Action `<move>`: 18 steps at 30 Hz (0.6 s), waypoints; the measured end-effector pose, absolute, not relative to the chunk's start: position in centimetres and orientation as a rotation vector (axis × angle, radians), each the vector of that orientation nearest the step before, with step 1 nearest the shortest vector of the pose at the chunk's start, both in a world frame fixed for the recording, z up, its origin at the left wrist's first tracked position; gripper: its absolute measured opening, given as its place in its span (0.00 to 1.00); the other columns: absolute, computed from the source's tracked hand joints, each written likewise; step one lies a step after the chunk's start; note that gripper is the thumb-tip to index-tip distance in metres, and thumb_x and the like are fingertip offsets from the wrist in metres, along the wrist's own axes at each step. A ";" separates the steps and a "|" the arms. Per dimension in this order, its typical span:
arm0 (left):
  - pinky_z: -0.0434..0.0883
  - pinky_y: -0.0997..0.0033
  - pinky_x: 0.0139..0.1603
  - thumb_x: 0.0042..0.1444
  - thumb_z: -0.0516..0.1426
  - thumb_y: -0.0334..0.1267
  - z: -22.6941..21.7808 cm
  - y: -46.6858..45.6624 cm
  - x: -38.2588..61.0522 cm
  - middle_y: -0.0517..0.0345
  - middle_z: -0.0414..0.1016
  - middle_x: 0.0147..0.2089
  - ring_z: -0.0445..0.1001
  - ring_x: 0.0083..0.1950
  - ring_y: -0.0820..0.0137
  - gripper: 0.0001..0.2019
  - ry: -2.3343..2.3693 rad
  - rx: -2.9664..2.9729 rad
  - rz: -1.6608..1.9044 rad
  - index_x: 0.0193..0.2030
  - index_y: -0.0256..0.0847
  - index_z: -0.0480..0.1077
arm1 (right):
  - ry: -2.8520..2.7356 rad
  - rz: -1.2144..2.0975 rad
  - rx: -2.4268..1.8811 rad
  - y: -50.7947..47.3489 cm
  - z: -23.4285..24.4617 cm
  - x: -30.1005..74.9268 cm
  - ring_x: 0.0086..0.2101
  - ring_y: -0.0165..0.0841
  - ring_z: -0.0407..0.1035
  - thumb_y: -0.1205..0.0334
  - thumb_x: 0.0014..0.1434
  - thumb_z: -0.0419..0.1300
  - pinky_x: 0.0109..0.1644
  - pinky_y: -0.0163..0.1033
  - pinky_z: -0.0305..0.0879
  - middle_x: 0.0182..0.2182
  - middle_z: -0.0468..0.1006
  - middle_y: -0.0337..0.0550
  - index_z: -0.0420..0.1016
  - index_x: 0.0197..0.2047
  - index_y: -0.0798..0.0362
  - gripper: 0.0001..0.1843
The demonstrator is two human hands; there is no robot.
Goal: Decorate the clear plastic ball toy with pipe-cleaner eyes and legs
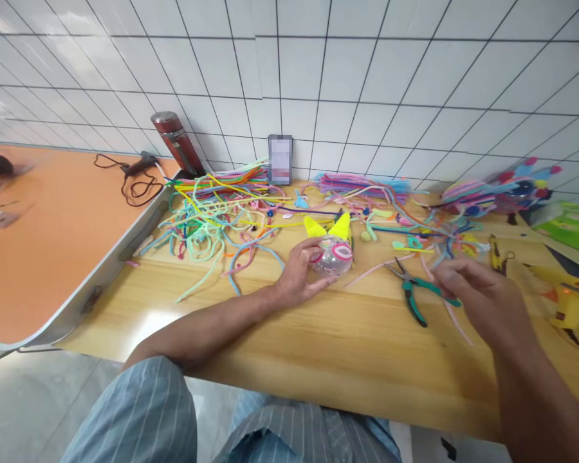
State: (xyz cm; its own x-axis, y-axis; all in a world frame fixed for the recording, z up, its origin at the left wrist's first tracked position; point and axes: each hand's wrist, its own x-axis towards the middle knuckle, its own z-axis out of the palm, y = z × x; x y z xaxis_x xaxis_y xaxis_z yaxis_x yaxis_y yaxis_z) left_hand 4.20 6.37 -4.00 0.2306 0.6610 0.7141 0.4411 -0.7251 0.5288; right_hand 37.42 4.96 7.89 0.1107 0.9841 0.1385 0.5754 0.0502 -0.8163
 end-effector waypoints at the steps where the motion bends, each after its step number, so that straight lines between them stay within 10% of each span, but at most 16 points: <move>1: 0.76 0.36 0.67 0.65 0.68 0.47 -3.7 6.1 4.2 0.36 0.70 0.70 0.73 0.72 0.48 0.33 1.045 2.289 1.495 0.71 0.49 0.58 | -1.580 0.593 -1.730 4.8 7.7 38.4 0.25 0.35 0.69 0.34 0.49 0.69 0.33 0.42 0.64 0.23 0.77 0.40 0.80 0.27 0.47 0.23; 11: 0.66 0.44 0.77 0.66 0.61 0.35 4.2 13.4 -4.8 0.38 0.71 0.72 0.70 0.74 0.51 0.30 1.741 2.376 1.150 0.73 0.40 0.60 | -1.221 0.439 -2.054 2.6 1.2 44.8 0.32 0.51 0.77 0.34 0.40 0.64 0.40 0.55 0.71 0.27 0.83 0.42 0.81 0.29 0.40 0.20; 16: 0.54 0.36 0.80 0.55 0.64 0.28 5.2 22.9 -13.0 0.28 0.54 0.82 0.54 0.82 0.41 0.43 2.276 2.185 0.501 0.77 0.29 0.55 | -1.319 0.462 -1.976 2.2 1.2 43.9 0.29 0.51 0.76 0.40 0.41 0.68 0.35 0.55 0.69 0.26 0.84 0.44 0.82 0.26 0.36 0.12; 18: 0.58 0.34 0.76 0.56 0.66 0.32 4.5 24.7 -14.7 0.31 0.67 0.75 0.63 0.76 0.42 0.36 2.245 2.196 0.341 0.71 0.32 0.63 | -1.311 0.460 -1.983 1.7 1.5 43.6 0.28 0.50 0.76 0.42 0.44 0.69 0.34 0.55 0.68 0.27 0.85 0.45 0.82 0.27 0.35 0.10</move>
State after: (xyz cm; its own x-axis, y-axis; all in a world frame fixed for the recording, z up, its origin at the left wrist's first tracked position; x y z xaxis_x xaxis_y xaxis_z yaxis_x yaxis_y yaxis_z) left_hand -14.67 24.67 4.47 -0.0331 0.9862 0.1619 0.9899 0.0100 0.1414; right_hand 43.58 1.72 1.49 0.4230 0.9022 0.0842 0.6516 -0.2383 -0.7201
